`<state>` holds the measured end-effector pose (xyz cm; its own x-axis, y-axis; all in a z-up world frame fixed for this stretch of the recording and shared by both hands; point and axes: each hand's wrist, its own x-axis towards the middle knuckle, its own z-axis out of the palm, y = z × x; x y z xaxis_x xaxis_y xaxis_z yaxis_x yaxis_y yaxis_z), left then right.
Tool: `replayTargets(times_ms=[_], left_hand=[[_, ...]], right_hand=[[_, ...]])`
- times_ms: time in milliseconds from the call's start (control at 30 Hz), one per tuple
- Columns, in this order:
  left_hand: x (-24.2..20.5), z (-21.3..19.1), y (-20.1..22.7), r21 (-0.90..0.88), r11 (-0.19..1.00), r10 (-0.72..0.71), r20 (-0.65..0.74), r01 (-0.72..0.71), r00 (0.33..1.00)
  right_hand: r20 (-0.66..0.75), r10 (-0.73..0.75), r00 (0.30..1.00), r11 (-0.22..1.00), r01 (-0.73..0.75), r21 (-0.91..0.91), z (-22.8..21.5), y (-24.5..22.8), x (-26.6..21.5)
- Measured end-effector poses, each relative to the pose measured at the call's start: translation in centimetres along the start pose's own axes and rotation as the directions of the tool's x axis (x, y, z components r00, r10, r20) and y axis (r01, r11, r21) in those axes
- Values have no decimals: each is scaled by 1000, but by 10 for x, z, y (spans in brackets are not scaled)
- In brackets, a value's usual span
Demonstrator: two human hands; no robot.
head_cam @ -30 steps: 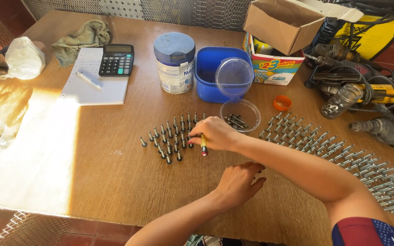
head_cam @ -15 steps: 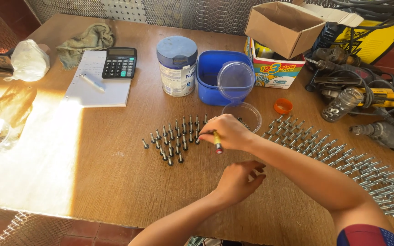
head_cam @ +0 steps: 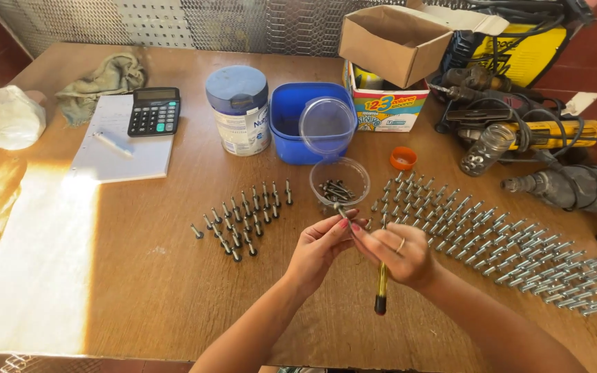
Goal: Tightening small screws or components onto the heads of larger bolts using a manual screwdriver.
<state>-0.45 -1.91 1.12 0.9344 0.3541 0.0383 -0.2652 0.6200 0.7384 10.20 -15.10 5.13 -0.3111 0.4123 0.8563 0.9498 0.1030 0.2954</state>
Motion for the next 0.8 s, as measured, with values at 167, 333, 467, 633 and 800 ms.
replayTargets(times_ms=[167,333,467,633,800], left_hand=[[5,-10,-13,33,999,6,-18,-6,1000],[4,-9,-8,205,976,79,-27,-72,997],[-6,2,3,226,974,9,25,-14,1000],[-8,1,-2,258,965,-60,56,44,997],[-11,4,-7,284,957,-83,81,57,993]], right_hand=[[25,47,999,999,-47,25,-3,-11,-31],[40,455,890,856,-449,258,-3,9,-88],[183,832,524,329,-731,598,-28,9,-60],[423,868,260,-8,-845,535,-38,6,-36],[543,791,281,-143,-779,610,-35,3,-44]])
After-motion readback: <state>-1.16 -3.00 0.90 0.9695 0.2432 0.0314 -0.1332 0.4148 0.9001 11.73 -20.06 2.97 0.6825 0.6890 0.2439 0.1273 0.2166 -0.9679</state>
